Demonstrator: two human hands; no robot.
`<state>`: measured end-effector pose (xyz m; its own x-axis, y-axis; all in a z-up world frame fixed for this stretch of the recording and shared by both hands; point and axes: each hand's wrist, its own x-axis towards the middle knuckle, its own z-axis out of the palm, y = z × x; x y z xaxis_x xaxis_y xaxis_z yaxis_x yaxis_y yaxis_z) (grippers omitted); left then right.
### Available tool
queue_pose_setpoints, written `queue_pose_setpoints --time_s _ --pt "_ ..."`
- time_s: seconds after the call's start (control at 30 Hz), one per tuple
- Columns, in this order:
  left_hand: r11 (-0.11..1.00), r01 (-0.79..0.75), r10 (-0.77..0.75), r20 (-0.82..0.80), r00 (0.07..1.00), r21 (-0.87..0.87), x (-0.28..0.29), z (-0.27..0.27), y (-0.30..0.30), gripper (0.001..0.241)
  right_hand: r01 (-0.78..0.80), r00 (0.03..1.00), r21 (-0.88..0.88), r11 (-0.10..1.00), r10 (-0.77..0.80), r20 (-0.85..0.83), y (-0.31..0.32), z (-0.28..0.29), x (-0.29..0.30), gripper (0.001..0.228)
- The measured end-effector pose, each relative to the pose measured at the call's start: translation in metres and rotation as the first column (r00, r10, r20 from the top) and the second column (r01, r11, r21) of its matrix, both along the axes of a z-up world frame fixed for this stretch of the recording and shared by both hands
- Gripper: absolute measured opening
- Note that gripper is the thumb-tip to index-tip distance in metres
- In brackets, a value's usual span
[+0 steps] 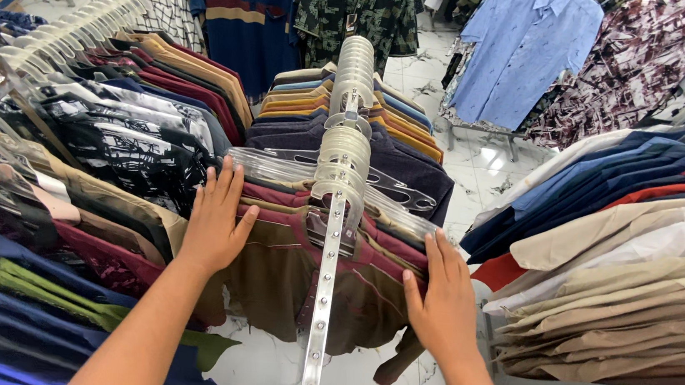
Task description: The person hangs a shirt onto a clothes hanger by hand and places it onto a clothing rack.
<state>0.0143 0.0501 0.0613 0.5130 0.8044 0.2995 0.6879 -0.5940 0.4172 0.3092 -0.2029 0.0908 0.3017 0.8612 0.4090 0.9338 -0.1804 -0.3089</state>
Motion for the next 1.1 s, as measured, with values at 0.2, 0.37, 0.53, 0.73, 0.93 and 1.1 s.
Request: queue_pose_setpoints --time_s 0.2,0.37,0.53,0.73,0.93,1.1 --pt "0.999 0.017 -0.014 -0.066 0.998 0.045 0.002 0.006 0.007 0.079 0.096 0.992 -0.130 0.987 -0.105 -0.067 -0.007 0.001 -0.002 0.065" --pt "0.963 -0.143 0.109 -0.153 0.982 -0.229 0.020 0.053 -0.018 0.081 0.055 0.976 -0.149 0.987 -0.085 -0.202 -0.012 0.004 0.017 0.054" --pt "0.759 -0.257 0.335 0.021 0.942 -0.599 0.081 0.182 -0.119 0.057 -0.049 0.910 0.098 0.994 0.085 -0.407 0.006 0.020 0.059 0.041" --pt "0.552 -0.187 0.329 0.005 0.944 -0.813 0.125 0.193 -0.176 0.073 -0.203 0.737 -0.187 0.961 0.025 -0.675 0.051 0.038 0.100 0.048" --pt "0.756 -0.320 0.274 -0.169 0.947 -0.570 0.138 0.157 -0.178 0.060 -0.332 0.616 -0.280 0.901 -0.018 -0.788 0.083 0.028 0.118 0.050" --pt "0.727 -0.379 0.309 -0.219 0.925 -0.572 0.143 0.160 -0.176 0.060 -0.411 0.582 -0.362 0.837 -0.064 -0.811 0.098 0.026 0.126 0.053"
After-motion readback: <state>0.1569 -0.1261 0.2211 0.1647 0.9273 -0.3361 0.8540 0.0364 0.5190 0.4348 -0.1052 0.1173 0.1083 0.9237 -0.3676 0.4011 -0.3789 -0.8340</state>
